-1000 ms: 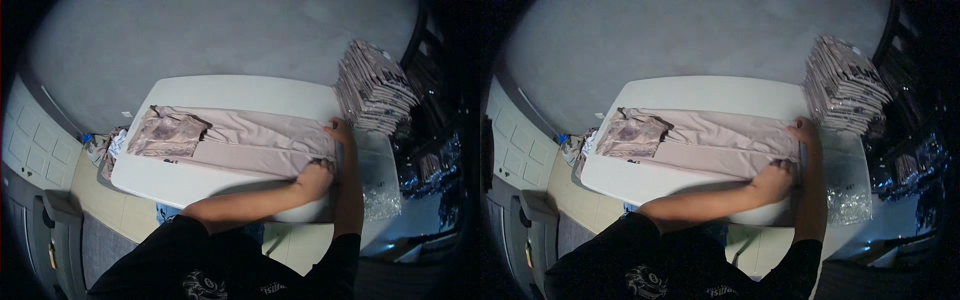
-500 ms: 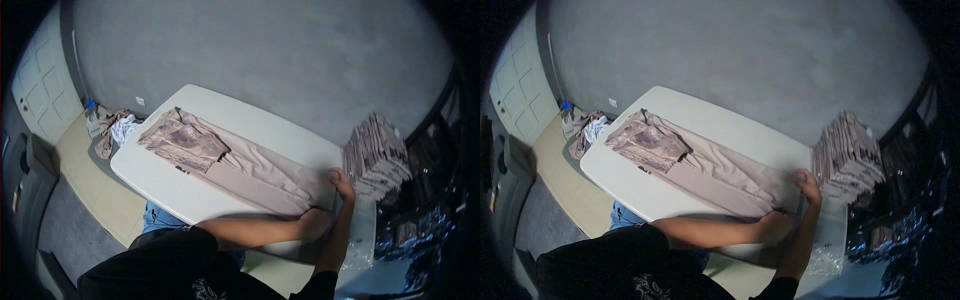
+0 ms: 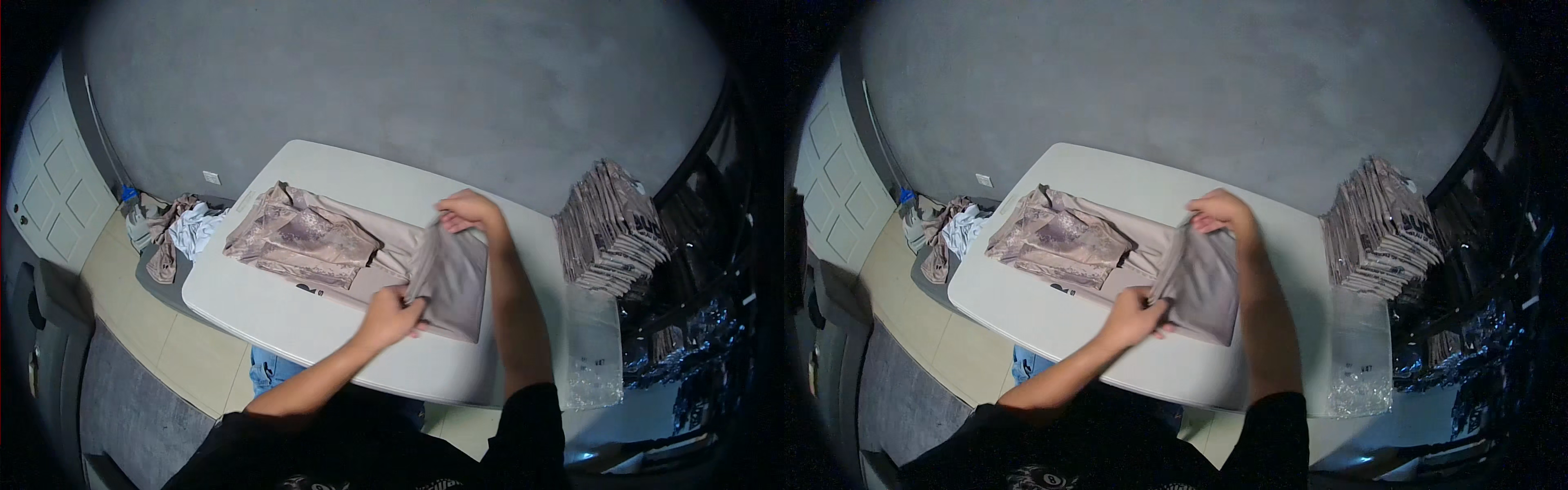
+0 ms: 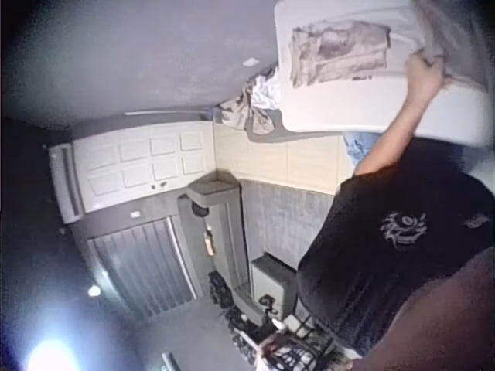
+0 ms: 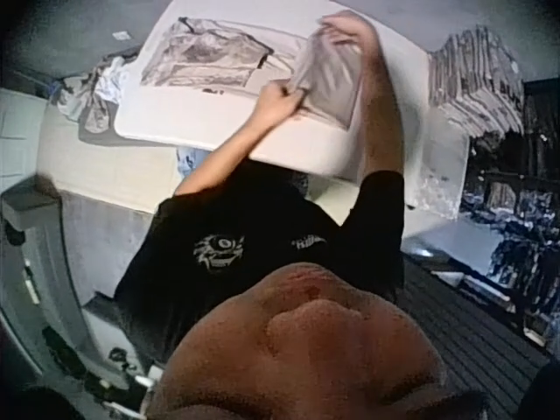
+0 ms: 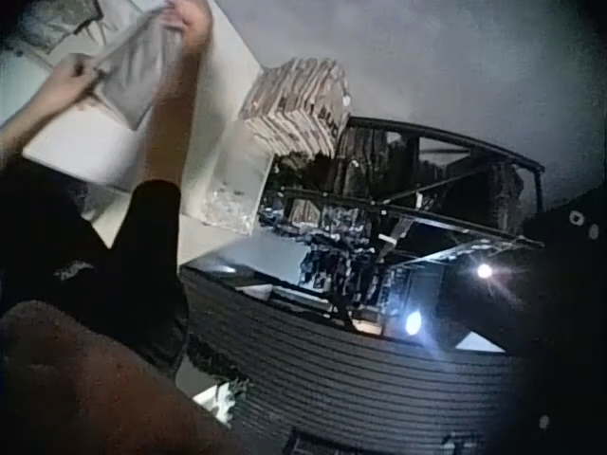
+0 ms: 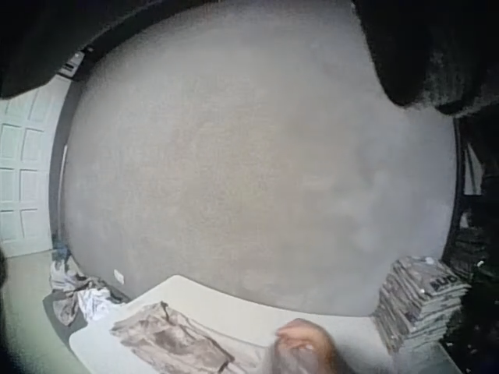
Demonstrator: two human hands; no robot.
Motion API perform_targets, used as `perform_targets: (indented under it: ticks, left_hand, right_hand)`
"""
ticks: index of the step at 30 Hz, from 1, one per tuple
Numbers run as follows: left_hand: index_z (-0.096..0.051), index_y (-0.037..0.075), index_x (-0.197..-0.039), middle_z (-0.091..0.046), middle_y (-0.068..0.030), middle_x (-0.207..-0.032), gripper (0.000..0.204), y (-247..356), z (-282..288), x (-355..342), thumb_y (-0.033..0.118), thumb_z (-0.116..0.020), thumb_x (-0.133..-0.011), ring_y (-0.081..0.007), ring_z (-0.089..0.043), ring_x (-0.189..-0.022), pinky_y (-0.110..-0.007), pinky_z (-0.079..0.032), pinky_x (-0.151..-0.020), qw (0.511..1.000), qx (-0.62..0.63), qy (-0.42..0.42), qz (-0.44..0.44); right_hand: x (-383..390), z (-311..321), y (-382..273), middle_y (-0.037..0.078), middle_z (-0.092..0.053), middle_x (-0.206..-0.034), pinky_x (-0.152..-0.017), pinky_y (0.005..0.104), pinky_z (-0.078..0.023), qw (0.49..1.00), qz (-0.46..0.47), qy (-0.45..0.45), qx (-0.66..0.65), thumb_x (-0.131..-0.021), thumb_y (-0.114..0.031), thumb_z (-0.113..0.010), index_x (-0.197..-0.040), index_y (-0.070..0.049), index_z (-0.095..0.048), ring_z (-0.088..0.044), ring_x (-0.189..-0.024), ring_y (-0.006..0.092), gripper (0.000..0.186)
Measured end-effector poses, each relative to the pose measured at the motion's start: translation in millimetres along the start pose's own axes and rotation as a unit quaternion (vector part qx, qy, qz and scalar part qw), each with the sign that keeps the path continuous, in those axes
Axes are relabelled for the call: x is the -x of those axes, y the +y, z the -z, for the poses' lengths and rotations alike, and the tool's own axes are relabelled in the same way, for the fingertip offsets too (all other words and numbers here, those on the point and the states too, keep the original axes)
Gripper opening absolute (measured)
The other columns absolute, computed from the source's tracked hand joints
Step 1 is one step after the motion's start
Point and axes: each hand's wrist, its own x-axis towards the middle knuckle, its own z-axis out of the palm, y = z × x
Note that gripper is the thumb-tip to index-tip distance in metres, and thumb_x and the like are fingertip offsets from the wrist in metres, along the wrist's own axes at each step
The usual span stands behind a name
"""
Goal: The recorder folds a t-shirt on a table and places it into a clear plastic bag.
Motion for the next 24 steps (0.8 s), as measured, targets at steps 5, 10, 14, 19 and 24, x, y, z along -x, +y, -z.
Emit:
perform_targets:
  ticks: [5, 10, 14, 19, 24]
  left_hand:
    - [-0.066, -0.012, -0.118, -0.071, -0.014, -0.071, 0.043, -4, 53, -3, 0.023, -0.073, -0.094, -0.0177, -0.071, -0.058, -0.031, -0.058, -0.052, 0.989, -0.145, 0.011, 0.021]
    - [-0.061, -0.007, -0.121, -0.068, -0.0086, -0.068, 0.044, -8, 67, -5, 0.007, -0.083, -0.085, -0.0141, -0.069, -0.059, -0.029, -0.054, -0.05, 0.991, -0.133, -0.013, -0.009]
    - [-0.058, -0.003, -0.116, -0.067, -0.0084, -0.068, 0.041, -20, 67, -14, 0.001, -0.082, -0.082, -0.0144, -0.067, -0.058, -0.029, -0.053, -0.05, 0.984, -0.168, -0.038, -0.048]
    - [-0.064, 0.0, -0.099, -0.068, -0.0098, -0.07, 0.024, -15, 74, -18, -0.002, -0.079, -0.08, -0.0162, -0.068, -0.061, -0.032, -0.053, -0.055, 0.973, -0.213, -0.028, -0.082]
    - [-0.071, 0.001, -0.086, -0.071, -0.0112, -0.074, 0.014, -3, 82, -7, 0.004, -0.082, -0.077, -0.0217, -0.072, -0.073, -0.036, -0.055, -0.067, 0.941, -0.321, 0.014, -0.109]
  right_hand:
    - [-32, -19, 7, 0.001, -0.057, -0.077, -0.056, 0.0263, -0.051, 0.995, 0.01, 0.011, 0.096, -0.096, -0.036, -0.076, -0.109, -0.002, -0.065, -0.056, -0.065, 0.0096, 0.039]
    - [-45, 7, 42, 0.0, -0.065, -0.084, -0.064, 0.0261, -0.051, 0.977, 0.09, -0.011, 0.191, -0.094, -0.027, -0.077, -0.113, -0.006, -0.072, -0.058, -0.072, 0.0089, 0.029]
    - [-47, -16, 53, 0.003, -0.073, -0.094, -0.081, 0.0288, -0.053, 0.953, 0.2, -0.049, 0.221, -0.094, -0.024, -0.078, -0.116, -0.003, -0.073, -0.064, -0.086, 0.0112, 0.031]
    - [-43, -32, 44, 0.004, -0.075, -0.098, -0.086, 0.0294, -0.053, 0.954, 0.201, -0.056, 0.213, -0.095, -0.022, -0.077, -0.115, -0.001, -0.073, -0.065, -0.09, 0.0121, 0.029]
    - [-49, -44, 36, 0.006, -0.075, -0.096, -0.085, 0.0309, -0.052, 0.951, 0.204, -0.069, 0.224, -0.094, -0.024, -0.078, -0.113, 0.0, -0.073, -0.064, -0.089, 0.0123, 0.031]
